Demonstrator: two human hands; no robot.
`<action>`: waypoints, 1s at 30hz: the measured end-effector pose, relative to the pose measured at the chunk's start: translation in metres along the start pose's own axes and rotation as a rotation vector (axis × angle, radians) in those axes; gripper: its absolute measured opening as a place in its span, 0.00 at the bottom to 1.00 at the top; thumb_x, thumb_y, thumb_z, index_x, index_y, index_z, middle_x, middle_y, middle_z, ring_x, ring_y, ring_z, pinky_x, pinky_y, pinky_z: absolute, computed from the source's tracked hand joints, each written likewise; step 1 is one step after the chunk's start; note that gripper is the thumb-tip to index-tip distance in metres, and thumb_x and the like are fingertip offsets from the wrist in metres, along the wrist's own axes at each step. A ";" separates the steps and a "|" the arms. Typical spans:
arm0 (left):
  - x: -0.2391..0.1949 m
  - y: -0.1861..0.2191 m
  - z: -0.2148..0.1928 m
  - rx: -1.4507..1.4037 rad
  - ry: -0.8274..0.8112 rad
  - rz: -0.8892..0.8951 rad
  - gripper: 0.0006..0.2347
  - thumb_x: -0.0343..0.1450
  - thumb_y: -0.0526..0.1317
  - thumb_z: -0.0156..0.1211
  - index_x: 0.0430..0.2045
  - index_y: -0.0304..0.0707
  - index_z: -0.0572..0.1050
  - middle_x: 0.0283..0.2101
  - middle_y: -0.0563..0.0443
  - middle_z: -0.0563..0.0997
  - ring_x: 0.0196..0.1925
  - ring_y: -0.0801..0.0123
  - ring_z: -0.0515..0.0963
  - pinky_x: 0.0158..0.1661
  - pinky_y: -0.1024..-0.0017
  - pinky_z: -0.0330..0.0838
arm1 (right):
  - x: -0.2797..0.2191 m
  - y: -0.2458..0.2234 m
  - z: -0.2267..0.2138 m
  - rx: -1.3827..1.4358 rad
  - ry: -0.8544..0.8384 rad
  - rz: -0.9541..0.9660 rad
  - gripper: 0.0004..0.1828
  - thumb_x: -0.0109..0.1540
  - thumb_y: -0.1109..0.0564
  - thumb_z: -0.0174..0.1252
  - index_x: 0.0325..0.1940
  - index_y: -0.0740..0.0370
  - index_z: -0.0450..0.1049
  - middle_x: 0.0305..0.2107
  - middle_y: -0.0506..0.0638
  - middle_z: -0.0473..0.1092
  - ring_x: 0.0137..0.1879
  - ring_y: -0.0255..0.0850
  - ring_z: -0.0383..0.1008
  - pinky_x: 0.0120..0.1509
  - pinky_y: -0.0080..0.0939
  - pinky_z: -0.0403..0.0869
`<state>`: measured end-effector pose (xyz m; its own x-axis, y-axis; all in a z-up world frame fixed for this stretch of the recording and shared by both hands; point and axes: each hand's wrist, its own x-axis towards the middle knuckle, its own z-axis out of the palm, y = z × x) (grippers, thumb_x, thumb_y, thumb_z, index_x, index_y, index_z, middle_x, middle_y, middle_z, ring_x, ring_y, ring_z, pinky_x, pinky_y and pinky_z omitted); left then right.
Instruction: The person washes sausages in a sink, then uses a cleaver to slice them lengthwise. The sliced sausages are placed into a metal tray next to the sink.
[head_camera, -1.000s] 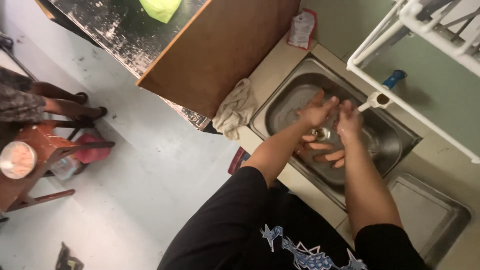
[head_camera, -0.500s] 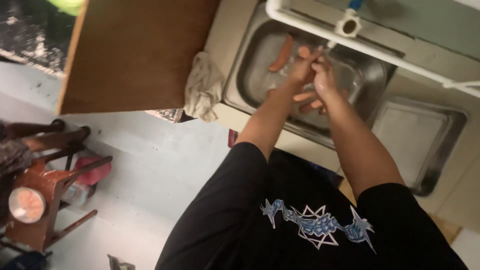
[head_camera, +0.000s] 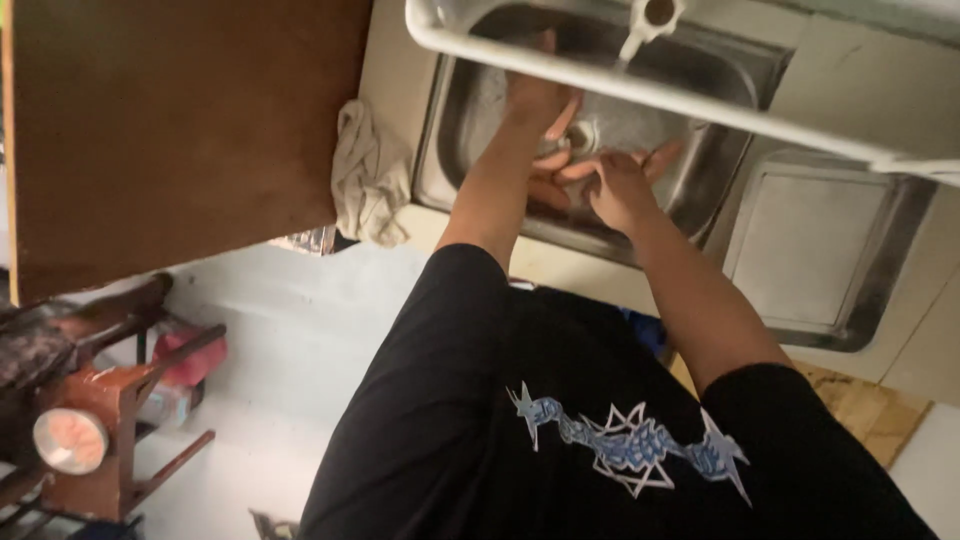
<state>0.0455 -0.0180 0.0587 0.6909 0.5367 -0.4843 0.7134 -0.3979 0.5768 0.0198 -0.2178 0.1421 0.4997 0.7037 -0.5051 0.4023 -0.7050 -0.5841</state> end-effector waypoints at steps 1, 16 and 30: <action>-0.015 0.011 -0.016 -0.341 0.045 -0.052 0.26 0.67 0.62 0.31 0.53 0.60 0.69 0.51 0.39 0.75 0.51 0.46 0.77 0.46 0.54 0.68 | -0.003 -0.006 -0.004 -0.084 0.133 -0.290 0.20 0.58 0.72 0.47 0.42 0.57 0.81 0.37 0.55 0.76 0.40 0.57 0.72 0.46 0.58 0.69; -0.091 -0.046 0.040 0.747 -0.286 0.373 0.24 0.68 0.57 0.54 0.48 0.38 0.68 0.47 0.45 0.72 0.53 0.54 0.71 0.47 0.52 0.66 | 0.104 0.139 0.052 0.263 0.505 0.270 0.12 0.58 0.43 0.63 0.43 0.43 0.75 0.38 0.40 0.75 0.52 0.41 0.74 0.57 0.44 0.70; -0.023 0.024 0.062 -0.614 0.121 0.407 0.24 0.55 0.56 0.63 0.24 0.41 0.56 0.29 0.54 0.59 0.28 0.70 0.67 0.31 0.71 0.58 | 0.053 -0.009 -0.045 0.582 0.520 0.488 0.25 0.57 0.29 0.47 0.41 0.47 0.73 0.32 0.44 0.71 0.35 0.45 0.69 0.38 0.49 0.61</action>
<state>0.0539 -0.0866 0.0430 0.8435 0.5281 -0.0984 0.1857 -0.1147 0.9759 0.0768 -0.1784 0.1489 0.8515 0.1122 -0.5123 -0.3225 -0.6583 -0.6802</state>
